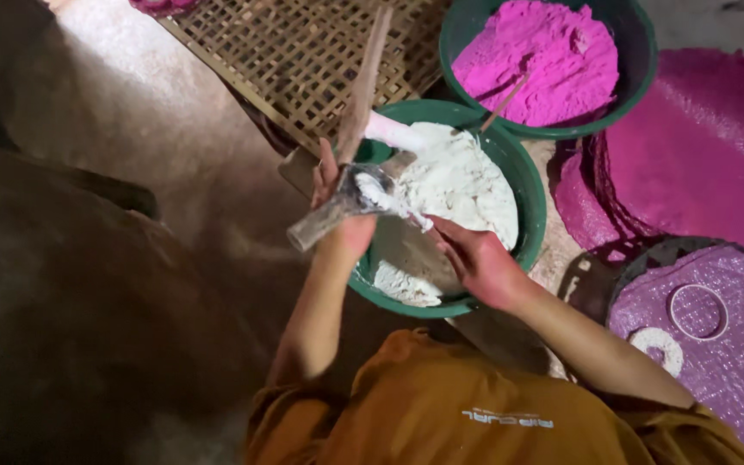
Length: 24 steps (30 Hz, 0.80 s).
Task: The person scoops pink and white dough from separate basins, places the pink dough into a circular mold on a tray, and presses it with a wooden tool. They then add white dough into the center of the pink rings and press again, repeating the process to form multiple layered dough rings.
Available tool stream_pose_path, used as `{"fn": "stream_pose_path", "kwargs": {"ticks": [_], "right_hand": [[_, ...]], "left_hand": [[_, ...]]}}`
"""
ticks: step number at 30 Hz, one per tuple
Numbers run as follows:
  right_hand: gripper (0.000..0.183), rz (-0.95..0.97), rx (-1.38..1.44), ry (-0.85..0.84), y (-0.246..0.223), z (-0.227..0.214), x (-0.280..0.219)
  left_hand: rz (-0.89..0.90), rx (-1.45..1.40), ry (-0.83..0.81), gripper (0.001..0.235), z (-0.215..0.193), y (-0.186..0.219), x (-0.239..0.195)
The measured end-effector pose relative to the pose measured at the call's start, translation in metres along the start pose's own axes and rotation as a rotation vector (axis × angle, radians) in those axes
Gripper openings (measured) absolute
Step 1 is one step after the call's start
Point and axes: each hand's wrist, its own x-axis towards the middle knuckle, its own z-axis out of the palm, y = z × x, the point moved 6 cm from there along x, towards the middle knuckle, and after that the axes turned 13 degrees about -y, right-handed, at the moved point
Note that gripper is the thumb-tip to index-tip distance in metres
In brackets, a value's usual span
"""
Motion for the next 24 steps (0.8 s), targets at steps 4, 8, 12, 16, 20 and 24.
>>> {"fn": "stream_pose_path", "kwargs": {"ticks": [4, 8, 12, 16, 20, 24], "right_hand": [[0.063, -0.177, 0.071, -0.17, 0.001, 0.017, -0.009], [0.063, 0.044, 0.167, -0.433, 0.014, 0.033, -0.002], [0.076, -0.264, 0.175, -0.052, 0.009, -0.027, -0.003], [0.105, -0.855, 1.074, 0.214, 0.015, -0.089, -0.078], [0.077, -0.836, 1.171, 0.238, 0.019, -0.116, -0.175], [0.063, -0.71, 0.45, 0.378, 0.0, -0.151, -0.281]], "left_hand": [[0.013, -0.396, 0.152, 0.056, -0.009, -0.043, 0.022], [-0.341, -1.177, -0.017, 0.036, 0.028, -0.072, 0.013], [-0.535, -1.683, -0.382, 0.036, 0.079, -0.002, -0.03], [-0.115, -2.211, -1.42, 0.027, 0.091, 0.162, -0.103], [0.193, -1.863, -1.354, 0.056, 0.072, 0.246, -0.107], [0.115, -1.76, -1.431, 0.047, 0.072, 0.284, -0.101]]}}
